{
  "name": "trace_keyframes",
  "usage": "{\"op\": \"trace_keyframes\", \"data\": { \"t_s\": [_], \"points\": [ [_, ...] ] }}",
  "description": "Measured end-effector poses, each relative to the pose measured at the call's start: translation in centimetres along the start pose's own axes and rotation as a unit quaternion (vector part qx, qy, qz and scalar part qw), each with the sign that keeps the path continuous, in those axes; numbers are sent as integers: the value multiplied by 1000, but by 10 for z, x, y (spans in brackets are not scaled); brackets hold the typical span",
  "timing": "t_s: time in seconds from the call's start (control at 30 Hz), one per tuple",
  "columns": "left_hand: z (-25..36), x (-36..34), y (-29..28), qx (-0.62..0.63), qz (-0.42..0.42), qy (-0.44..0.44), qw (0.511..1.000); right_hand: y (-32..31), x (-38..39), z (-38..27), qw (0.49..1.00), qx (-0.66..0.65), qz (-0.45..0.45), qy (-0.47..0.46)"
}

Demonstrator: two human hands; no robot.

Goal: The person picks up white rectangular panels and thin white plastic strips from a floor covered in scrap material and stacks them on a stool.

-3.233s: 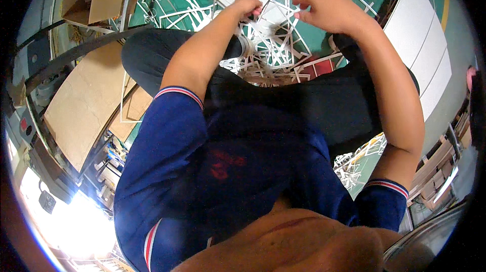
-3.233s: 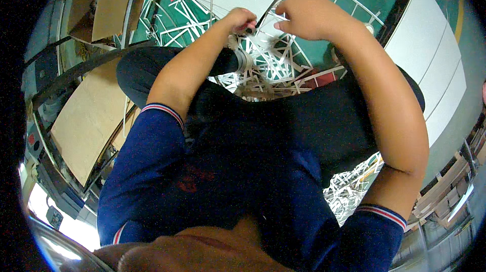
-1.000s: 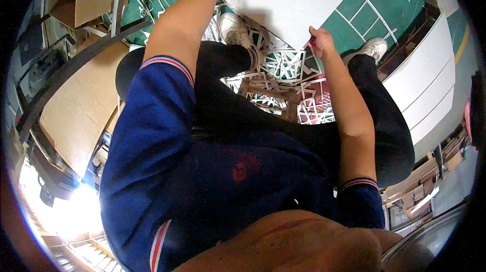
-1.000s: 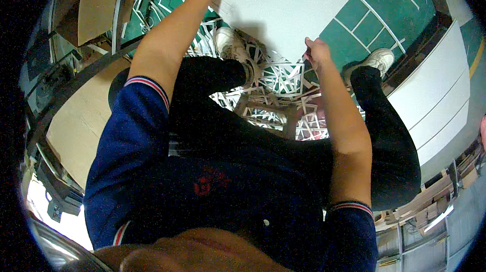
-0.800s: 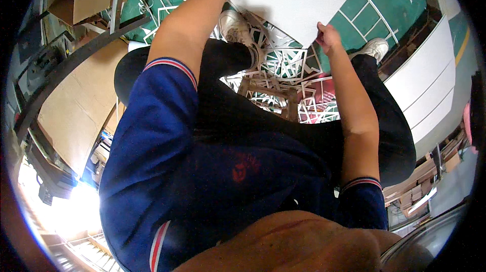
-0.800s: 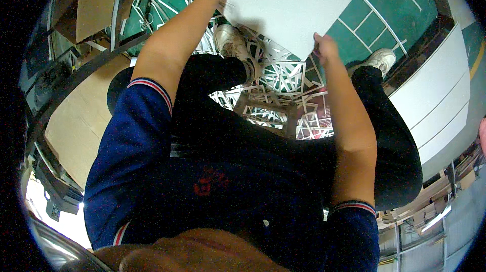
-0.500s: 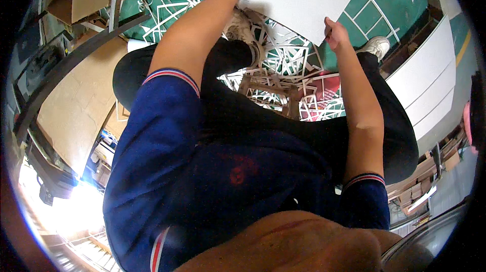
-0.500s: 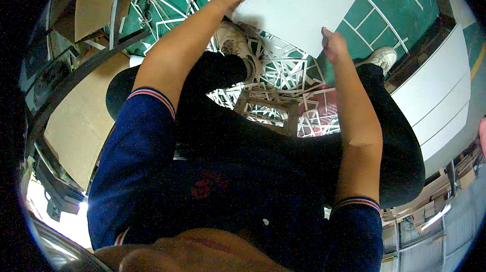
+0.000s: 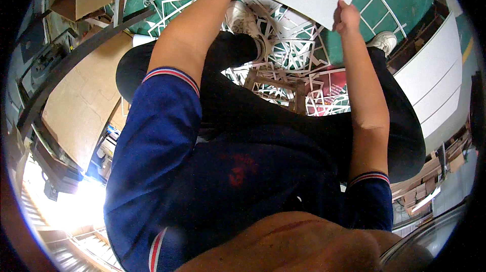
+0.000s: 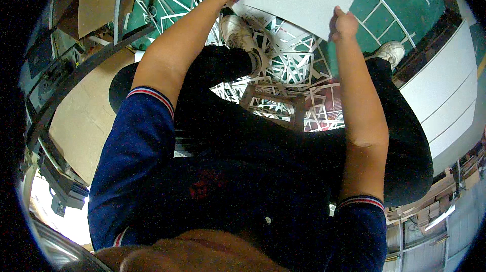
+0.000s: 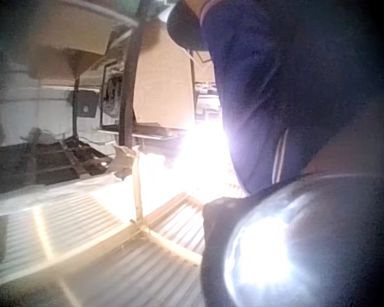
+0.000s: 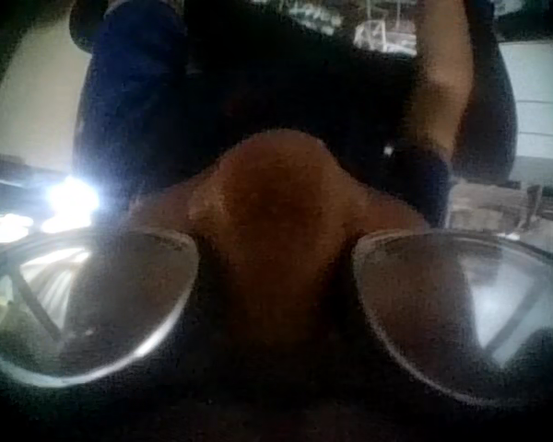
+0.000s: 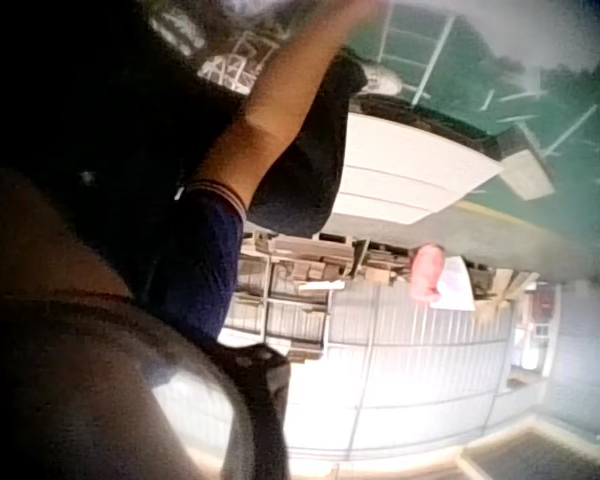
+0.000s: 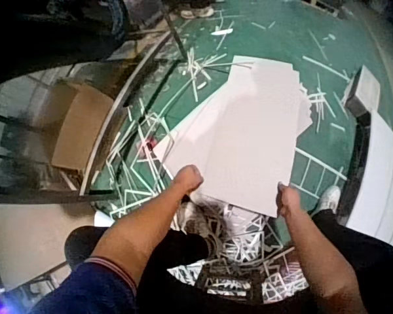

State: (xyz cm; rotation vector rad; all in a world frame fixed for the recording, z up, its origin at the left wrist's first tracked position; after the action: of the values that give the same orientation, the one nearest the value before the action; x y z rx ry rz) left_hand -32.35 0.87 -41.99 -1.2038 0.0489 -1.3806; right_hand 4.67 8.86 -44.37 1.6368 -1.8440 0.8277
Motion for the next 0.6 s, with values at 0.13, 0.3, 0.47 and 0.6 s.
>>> {"op": "trace_keyframes", "data": {
  "t_s": [0.13, 0.3, 0.47, 0.6],
  "points": [
    [-13, -3, 23, 33, -109, -19, 993, 8, 19, -19, 988, -152, -13, 9],
    [-19, 12, 30, 346, -228, -90, 905, -11, 13, -38, 995, -84, -1, 60],
    [-2, 24, 31, 436, -313, -83, 840, -26, 7, -53, 997, -74, -38, -3],
    [16, 39, 25, 475, -252, -105, 837, -41, -21, -42, 991, -62, -86, 83]
  ]
}}
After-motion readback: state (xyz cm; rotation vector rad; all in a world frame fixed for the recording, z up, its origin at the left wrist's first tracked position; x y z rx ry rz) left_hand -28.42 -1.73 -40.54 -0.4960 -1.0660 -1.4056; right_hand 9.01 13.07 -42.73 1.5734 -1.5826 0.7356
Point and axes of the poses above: each hand's wrist, its own x-axis away from the middle knuckle, its own y-axis out of the palm, z = x × y, the point moved 4 cm from there along -x, towards the middle knuckle, and after that the axes turned 11 degrees about -x, right-handed, at the moved point
